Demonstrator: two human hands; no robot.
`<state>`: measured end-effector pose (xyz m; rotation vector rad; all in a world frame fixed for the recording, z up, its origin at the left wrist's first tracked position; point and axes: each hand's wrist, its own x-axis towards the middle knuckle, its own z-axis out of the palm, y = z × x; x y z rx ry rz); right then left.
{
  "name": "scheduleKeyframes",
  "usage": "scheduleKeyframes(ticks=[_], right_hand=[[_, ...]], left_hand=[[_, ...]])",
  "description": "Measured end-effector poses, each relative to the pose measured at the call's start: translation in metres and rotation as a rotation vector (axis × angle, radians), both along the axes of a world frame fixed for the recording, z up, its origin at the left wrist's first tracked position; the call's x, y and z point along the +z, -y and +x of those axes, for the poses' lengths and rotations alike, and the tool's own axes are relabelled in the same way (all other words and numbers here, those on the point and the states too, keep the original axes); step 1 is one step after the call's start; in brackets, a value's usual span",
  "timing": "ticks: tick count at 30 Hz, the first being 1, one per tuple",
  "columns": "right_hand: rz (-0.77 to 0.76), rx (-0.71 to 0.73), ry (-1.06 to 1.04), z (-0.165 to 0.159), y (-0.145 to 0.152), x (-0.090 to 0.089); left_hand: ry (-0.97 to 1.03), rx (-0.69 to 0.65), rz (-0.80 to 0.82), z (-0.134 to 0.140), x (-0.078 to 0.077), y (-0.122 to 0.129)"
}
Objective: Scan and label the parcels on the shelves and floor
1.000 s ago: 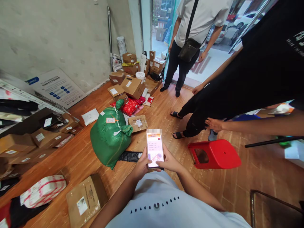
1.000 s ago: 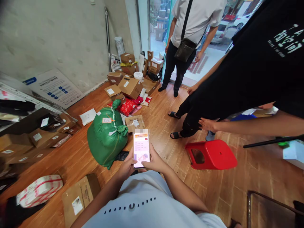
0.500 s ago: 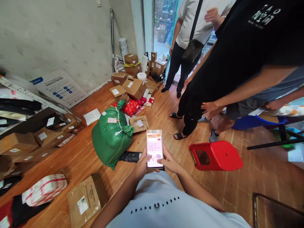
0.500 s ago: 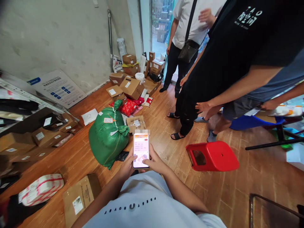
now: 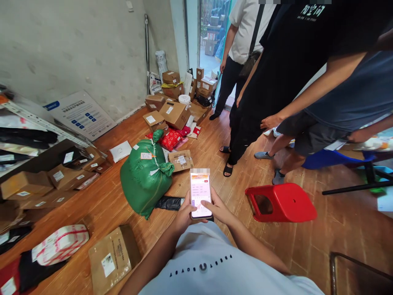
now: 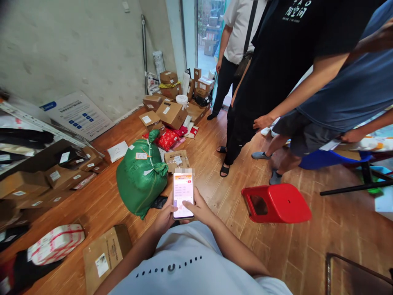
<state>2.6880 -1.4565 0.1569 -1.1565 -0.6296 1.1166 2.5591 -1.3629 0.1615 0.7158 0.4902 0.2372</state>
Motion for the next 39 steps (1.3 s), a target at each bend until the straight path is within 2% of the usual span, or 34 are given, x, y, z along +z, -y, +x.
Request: scheduleKeyframes(ticks=[8,15,20,27,34,39], right_hand=[[-0.081,-0.183,-0.149,0.0,-0.012,0.0],[-0.11,-0.316,-0.061,0.008,-0.028,-0.002],[-0.068,-0.365,0.029,0.004,-0.022,-0.003],[-0.035,-0.371,0.113,-0.002,-0.013,-0.002],[-0.021,-0.351,0.075,-0.002,-0.012,0.004],[-0.056,-0.358,0.043,0.005,-0.008,0.001]], left_hand=[[-0.046,-0.038,0.089,-0.002,-0.002,0.003],[-0.022,-0.057,0.013,-0.004,-0.002,0.004],[0.027,-0.042,0.002,-0.006,-0.001,0.005],[0.044,-0.028,-0.023,-0.006,0.004,0.006],[0.051,-0.004,-0.03,0.0,0.007,0.01],[0.066,0.0,-0.032,0.008,0.003,0.014]])
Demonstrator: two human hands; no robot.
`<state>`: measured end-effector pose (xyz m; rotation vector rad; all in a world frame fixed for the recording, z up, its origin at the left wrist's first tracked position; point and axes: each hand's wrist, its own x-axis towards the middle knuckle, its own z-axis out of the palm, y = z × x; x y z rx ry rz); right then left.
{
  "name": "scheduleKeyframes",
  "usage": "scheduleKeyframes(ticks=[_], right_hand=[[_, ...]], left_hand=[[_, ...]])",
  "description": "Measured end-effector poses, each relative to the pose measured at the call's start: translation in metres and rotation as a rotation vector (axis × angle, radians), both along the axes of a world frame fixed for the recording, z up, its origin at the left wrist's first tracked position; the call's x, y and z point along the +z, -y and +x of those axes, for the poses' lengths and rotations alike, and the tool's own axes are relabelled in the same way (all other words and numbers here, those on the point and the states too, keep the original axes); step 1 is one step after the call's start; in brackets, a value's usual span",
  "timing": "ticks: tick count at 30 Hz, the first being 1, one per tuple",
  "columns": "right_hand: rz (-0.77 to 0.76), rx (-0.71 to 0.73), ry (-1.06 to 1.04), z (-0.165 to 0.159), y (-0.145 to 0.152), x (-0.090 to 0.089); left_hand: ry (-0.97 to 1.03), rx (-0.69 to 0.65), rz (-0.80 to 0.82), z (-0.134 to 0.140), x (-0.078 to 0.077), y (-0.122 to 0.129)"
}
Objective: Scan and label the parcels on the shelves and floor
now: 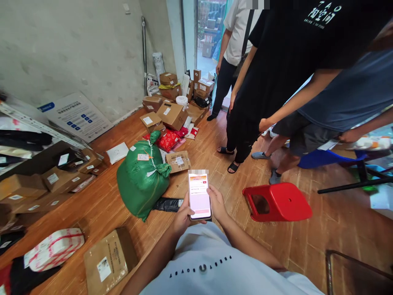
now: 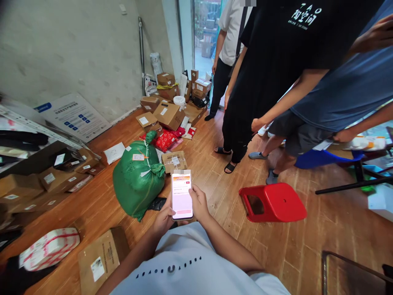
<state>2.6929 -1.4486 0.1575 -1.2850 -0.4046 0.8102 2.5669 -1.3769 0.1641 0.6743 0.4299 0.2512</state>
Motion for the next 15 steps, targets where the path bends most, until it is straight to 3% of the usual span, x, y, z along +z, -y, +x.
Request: scheduleKeyframes(ticks=[15], right_hand=[[-0.031,-0.029,0.014,0.048,0.041,-0.002]], left_hand=[[0.025,0.008,-0.052,0.05,-0.009,0.039]])
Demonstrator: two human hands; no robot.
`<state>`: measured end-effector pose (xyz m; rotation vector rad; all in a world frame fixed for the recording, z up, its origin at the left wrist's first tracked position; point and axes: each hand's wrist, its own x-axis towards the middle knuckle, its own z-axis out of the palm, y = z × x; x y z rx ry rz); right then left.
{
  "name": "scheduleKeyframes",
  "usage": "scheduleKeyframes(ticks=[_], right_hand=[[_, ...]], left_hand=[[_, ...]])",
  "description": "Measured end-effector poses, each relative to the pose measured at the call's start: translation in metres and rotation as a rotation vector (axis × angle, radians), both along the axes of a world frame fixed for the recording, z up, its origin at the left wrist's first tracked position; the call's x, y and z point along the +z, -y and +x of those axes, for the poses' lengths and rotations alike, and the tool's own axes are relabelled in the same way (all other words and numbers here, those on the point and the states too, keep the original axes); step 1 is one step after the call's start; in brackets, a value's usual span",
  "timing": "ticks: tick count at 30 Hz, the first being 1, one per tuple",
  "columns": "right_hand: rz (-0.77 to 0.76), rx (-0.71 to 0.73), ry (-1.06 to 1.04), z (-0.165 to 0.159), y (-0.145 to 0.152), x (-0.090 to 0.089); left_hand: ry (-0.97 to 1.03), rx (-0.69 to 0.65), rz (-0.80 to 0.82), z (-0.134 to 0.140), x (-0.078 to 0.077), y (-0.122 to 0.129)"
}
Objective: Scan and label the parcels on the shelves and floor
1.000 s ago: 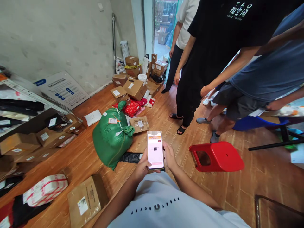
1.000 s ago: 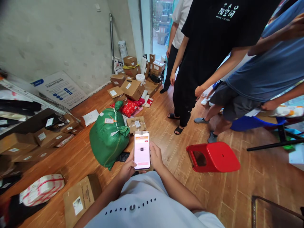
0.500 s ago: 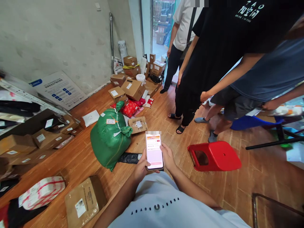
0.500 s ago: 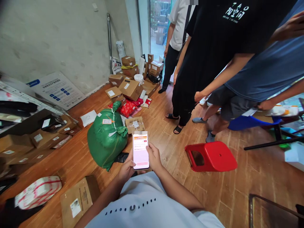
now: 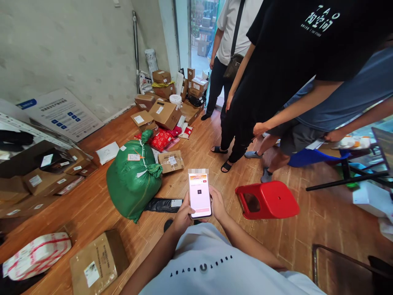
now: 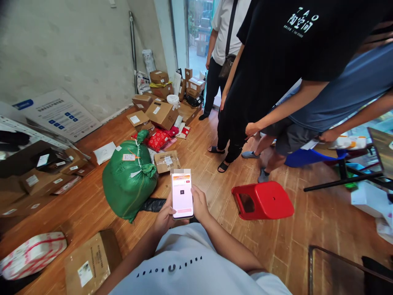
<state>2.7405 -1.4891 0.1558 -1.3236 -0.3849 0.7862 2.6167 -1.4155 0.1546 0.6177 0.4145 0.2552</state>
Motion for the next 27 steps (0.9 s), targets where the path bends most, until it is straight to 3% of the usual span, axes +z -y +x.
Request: scheduleKeyframes(ticks=[15,23,27], right_hand=[[0.044,0.005,-0.055,0.024,0.052,-0.007],[0.043,-0.019,-0.096,0.022,0.074,-0.013],[0.019,-0.075,-0.09,0.018,0.077,-0.015]], left_hand=[[-0.047,-0.024,-0.006,0.03,0.0,0.045],[-0.021,-0.046,0.017,0.029,-0.01,0.067],[-0.005,-0.071,0.028,0.03,-0.006,0.069]])
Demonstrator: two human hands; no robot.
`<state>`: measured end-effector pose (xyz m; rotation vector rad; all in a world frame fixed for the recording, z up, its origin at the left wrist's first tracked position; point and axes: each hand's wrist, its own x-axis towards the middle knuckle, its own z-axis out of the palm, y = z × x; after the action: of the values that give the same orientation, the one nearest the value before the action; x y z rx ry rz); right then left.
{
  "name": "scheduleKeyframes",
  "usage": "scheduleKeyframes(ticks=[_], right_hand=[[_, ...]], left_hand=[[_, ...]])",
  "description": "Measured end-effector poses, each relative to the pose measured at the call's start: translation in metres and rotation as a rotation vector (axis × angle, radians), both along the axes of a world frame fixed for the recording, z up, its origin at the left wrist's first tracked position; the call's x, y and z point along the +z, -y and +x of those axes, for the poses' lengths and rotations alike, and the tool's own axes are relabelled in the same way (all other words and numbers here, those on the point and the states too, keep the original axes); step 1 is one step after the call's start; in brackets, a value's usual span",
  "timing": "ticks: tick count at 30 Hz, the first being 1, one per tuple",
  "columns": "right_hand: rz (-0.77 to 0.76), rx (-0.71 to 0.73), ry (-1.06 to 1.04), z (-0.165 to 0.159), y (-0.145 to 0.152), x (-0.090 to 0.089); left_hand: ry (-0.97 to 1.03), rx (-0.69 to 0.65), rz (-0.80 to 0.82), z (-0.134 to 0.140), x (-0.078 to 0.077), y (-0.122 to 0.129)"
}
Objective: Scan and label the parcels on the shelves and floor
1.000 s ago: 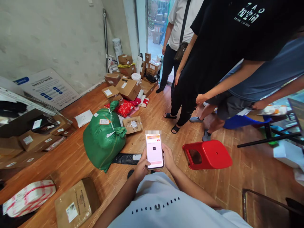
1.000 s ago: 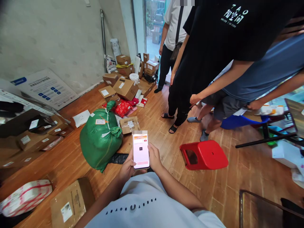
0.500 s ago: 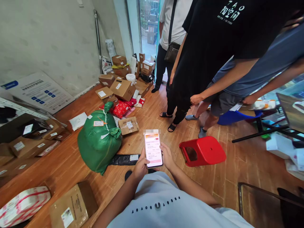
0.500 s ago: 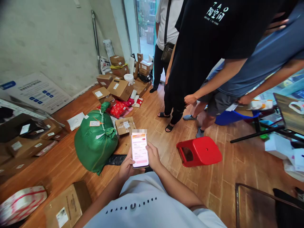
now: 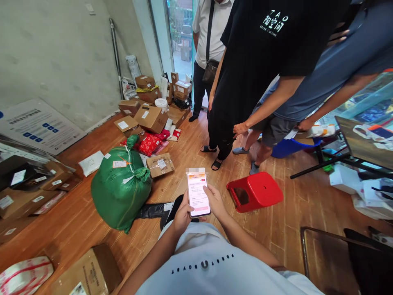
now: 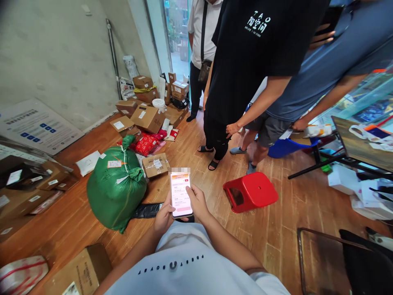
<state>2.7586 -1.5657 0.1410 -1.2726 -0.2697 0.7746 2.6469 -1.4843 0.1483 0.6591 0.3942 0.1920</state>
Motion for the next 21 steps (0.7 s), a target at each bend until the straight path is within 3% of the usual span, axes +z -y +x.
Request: scheduleKeyframes(ticks=[6,12,17,21], right_hand=[[-0.044,-0.078,0.047,0.006,0.0,0.01],[-0.1,-0.143,0.1,0.023,-0.024,0.017],[-0.147,-0.144,0.114,0.039,-0.08,0.008],[-0.196,-0.171,0.14,0.06,-0.152,-0.003]], left_hand=[[-0.001,-0.031,-0.016,0.012,0.008,-0.003],[0.043,-0.07,-0.035,0.028,0.0,-0.03],[0.052,-0.077,-0.068,0.044,-0.011,-0.084],[0.073,-0.067,-0.099,0.066,-0.017,-0.157]])
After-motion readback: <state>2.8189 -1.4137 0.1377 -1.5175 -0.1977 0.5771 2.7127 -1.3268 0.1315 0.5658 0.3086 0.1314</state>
